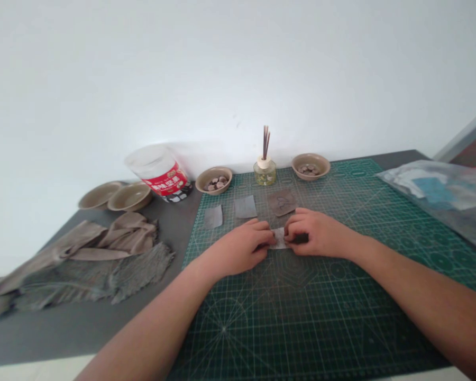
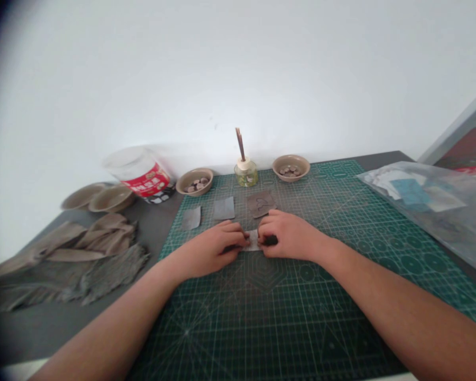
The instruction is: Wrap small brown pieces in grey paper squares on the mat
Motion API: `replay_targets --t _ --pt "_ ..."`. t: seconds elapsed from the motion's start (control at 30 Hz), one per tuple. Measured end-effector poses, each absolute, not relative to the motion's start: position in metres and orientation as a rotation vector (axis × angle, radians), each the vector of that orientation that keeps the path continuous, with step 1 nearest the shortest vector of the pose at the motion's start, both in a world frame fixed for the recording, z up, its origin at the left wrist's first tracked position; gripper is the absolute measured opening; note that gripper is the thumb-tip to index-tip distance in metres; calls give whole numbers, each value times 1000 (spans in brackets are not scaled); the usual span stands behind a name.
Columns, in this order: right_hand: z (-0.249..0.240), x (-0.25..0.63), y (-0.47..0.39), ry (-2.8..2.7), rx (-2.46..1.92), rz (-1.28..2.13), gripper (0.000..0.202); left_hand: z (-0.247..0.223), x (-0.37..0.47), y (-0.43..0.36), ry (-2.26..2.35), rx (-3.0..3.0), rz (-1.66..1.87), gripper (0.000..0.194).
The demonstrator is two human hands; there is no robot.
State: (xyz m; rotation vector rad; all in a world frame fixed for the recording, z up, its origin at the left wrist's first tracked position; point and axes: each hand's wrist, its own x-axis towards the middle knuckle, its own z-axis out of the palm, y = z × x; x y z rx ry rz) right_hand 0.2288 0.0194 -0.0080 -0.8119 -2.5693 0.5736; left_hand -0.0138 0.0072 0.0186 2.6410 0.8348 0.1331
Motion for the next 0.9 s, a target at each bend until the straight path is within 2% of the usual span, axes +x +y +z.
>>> replay_targets --t 0.27,0.63,0.9 --pt "-9 229 20 -2560 -768 653 9 20 -14 4 844 2612 174 7" --pt "-8 224 17 -2527 -802 690 9 20 -15 5 845 2593 191 9" --pt "-9 225 21 -2534 -846 597 4 18 -14 5 855 2596 196 8"
